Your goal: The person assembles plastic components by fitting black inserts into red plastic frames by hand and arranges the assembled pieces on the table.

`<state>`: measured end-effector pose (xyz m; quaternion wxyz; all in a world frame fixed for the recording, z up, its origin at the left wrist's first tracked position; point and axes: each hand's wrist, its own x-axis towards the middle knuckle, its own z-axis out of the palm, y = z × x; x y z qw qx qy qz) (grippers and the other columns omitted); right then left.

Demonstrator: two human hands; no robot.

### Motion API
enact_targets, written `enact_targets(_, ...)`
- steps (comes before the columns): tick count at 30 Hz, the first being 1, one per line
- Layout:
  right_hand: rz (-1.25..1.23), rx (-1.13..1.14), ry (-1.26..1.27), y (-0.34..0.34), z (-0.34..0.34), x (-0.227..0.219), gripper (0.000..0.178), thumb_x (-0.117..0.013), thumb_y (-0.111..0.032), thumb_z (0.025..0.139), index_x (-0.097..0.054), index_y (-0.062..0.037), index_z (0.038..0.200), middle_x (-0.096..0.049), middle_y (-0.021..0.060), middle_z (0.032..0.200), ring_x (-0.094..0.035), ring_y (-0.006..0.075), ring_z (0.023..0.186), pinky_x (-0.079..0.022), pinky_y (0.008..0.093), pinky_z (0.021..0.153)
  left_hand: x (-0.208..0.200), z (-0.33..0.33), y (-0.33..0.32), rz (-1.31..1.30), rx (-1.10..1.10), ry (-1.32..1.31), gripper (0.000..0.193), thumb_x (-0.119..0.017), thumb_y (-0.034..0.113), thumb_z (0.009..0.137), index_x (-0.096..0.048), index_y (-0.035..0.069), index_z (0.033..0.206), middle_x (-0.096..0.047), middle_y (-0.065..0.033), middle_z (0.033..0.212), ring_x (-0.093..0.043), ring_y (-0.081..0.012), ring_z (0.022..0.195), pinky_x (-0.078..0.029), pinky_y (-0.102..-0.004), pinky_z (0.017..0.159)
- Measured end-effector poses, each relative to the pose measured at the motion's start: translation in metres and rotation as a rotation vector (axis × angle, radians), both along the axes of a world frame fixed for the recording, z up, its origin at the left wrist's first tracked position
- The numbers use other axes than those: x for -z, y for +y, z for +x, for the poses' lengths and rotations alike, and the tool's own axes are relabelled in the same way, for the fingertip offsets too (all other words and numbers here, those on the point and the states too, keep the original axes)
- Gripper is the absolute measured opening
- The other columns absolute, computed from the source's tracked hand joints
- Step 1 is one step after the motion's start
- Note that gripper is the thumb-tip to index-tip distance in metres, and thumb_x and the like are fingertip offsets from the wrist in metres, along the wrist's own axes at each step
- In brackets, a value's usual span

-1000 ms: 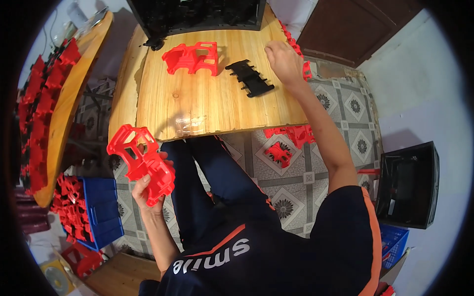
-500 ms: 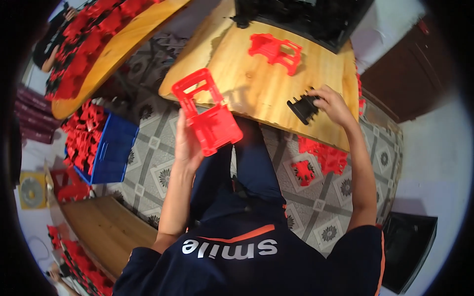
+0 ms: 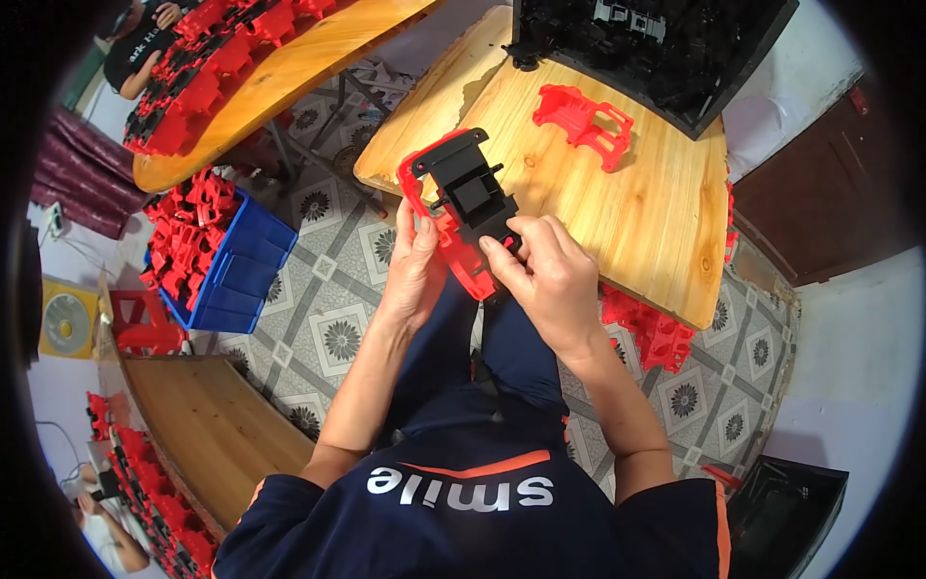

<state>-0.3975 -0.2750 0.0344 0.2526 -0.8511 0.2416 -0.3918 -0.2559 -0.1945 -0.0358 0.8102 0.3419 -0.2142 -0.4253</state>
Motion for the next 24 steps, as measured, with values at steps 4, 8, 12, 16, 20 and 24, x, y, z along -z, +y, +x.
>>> enact_targets(4,-0.093,-0.005,0.003,0.004,0.004,0.007,0.026,-0.078,-0.014,0.078,-0.062,0.0003,0.093,-0.055,0.0069,0.071,-0.055,0.0156,0.053,-0.046,0.0290,0.048,-0.002,-0.004,0.006,0.016,0.000,-0.063,0.080,-0.062,0.035,0.094,-0.009,0.018,0.152,-0.046,-0.0115,0.139,-0.046,-0.0229,0.126,-0.036,-0.0417,0.107)
enact_targets(8,-0.118,0.008,0.026,0.007,0.005,0.010,0.028,-0.079,-0.016,0.077,-0.061,0.0000,0.092,-0.057,0.0079,0.072,-0.059,0.0178,0.056,-0.047,0.0307,0.049,-0.004,-0.006,0.003,0.010,0.000,-0.081,0.080,-0.062,0.042,0.092,-0.015,0.019,0.151,-0.044,-0.0104,0.140,-0.045,-0.0251,0.128,-0.037,-0.0441,0.106)
enact_targets(12,-0.178,-0.102,0.101,-0.007,0.005,0.008,0.031,-0.080,-0.019,0.075,-0.062,0.0003,0.092,-0.058,0.0084,0.074,-0.061,0.0218,0.061,-0.049,0.0330,0.052,0.001,0.001,-0.004,-0.087,0.064,-0.096,0.089,-0.064,0.027,0.094,0.002,0.016,0.153,-0.037,-0.0139,0.145,-0.044,-0.0223,0.129,-0.036,-0.0379,0.107)
enact_targets(16,-0.117,0.040,-0.163,-0.033,0.033,-0.003,0.033,-0.076,-0.022,0.081,-0.065,0.0012,0.101,-0.060,0.0134,0.087,-0.062,0.0288,0.078,-0.050,0.0380,0.068,-0.022,-0.012,-0.005,0.053,0.020,-0.156,0.081,-0.057,0.024,0.096,0.000,0.012,0.153,-0.036,-0.0155,0.145,-0.045,-0.0233,0.128,-0.040,-0.0384,0.106)
enact_targets(20,0.048,-0.223,-0.187,-0.036,0.062,-0.009,0.026,-0.069,-0.016,0.086,-0.064,0.0029,0.103,-0.060,0.0133,0.090,-0.061,0.0288,0.083,-0.049,0.0331,0.074,-0.016,-0.013,-0.015,0.044,-0.184,-0.319,0.062,-0.049,0.029,0.099,-0.017,0.007,0.148,-0.046,-0.0153,0.134,-0.052,-0.0216,0.117,-0.047,-0.0347,0.096)
enact_targets(24,0.246,-0.454,-0.083,-0.062,0.058,-0.019,0.055,-0.072,-0.020,0.085,-0.050,0.0032,0.130,-0.057,0.0155,0.121,-0.057,0.0255,0.113,-0.045,0.0326,0.095,-0.023,-0.011,-0.033,0.077,-0.515,-0.397,0.069,-0.049,0.034,0.099,-0.014,0.004,0.151,-0.037,-0.0147,0.143,-0.038,-0.0214,0.129,-0.030,-0.0330,0.109)
